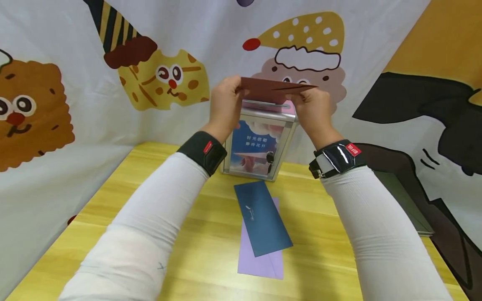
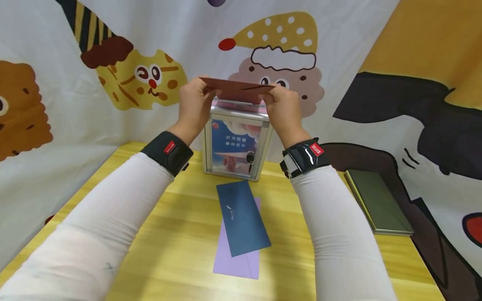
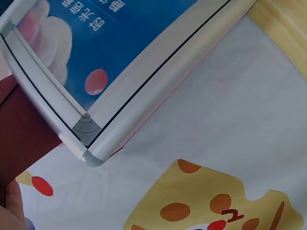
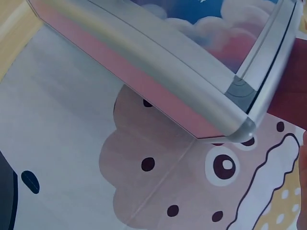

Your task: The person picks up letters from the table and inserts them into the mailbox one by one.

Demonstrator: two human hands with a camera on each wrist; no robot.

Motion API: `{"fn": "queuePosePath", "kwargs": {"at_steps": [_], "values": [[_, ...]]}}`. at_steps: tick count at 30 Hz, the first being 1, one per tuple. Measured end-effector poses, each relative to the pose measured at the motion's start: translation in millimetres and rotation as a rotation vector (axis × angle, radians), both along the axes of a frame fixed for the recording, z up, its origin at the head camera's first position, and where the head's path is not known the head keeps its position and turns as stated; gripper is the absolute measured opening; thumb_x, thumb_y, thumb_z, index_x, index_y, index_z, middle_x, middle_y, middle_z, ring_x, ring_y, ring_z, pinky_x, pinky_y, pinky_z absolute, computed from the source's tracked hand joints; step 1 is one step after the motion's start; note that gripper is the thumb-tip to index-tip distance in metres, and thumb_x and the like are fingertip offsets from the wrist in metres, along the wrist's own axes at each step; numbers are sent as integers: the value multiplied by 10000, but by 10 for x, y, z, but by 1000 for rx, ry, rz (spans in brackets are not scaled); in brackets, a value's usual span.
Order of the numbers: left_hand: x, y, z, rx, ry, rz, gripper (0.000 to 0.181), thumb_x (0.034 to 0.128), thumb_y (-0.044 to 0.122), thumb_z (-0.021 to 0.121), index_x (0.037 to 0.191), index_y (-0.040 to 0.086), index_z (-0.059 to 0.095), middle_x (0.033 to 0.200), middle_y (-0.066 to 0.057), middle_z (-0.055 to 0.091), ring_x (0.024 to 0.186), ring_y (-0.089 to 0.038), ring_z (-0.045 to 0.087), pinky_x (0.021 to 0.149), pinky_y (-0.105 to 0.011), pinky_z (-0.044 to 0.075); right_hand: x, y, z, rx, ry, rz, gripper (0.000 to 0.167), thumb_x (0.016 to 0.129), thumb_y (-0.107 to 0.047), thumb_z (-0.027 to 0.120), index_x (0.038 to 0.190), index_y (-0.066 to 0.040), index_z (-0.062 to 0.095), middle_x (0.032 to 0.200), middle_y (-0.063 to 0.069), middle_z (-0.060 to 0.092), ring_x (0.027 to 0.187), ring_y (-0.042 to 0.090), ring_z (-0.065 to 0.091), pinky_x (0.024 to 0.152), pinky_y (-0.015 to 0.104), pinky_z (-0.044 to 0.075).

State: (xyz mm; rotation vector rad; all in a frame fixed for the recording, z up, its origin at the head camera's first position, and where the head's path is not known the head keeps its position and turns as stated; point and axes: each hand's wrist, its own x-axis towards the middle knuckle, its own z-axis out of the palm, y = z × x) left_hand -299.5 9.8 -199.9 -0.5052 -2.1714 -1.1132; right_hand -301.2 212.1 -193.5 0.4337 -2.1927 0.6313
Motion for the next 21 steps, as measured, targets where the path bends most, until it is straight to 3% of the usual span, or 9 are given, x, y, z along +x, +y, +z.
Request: {"fn": "queuePosePath", "kwargs": {"at_steps": [5,8,11,16,21], "values": [[-56,-6,4,-13,17,-10,155,987,60,547,1040,41,691,1056,-95,650,1034,-195,579,812,-268,481,-61,8,0,0,17,37,137,889,-80,688,956,23,747,898,167,715,798,296,645,645,335,401],[-100,-10,13,-47,63,-3,139,969,51,578,1037,16,695,1029,-112,668,1024,-222,592,893,-269,444,-87,14,16,-9,-17,52,146,899,-91,672,982,2,748,931,147,720,829,276,659,643,268,377],[-152,-11,11,-70,65,7,129,957,56,599,1026,7,697,1016,-123,672,1009,-236,601,891,-289,448,-120,17,29,-11,-77,53,163,915,-94,651,1026,-18,743,990,128,718,904,249,665,672,228,383],[-242,-18,-5,-108,38,23,118,952,59,608,1011,0,691,1012,-135,671,1002,-250,609,887,-313,455,-190,5,31,8,-171,44,175,935,-83,627,1068,-20,720,1049,137,700,969,237,640,721,286,418],[-318,-37,-43,-118,18,5,116,949,23,596,1002,3,697,1004,-132,688,988,-264,617,888,-332,454,-292,2,-33,73,-202,24,166,946,-78,619,1058,4,710,986,183,700,882,298,630,684,360,399]]}}
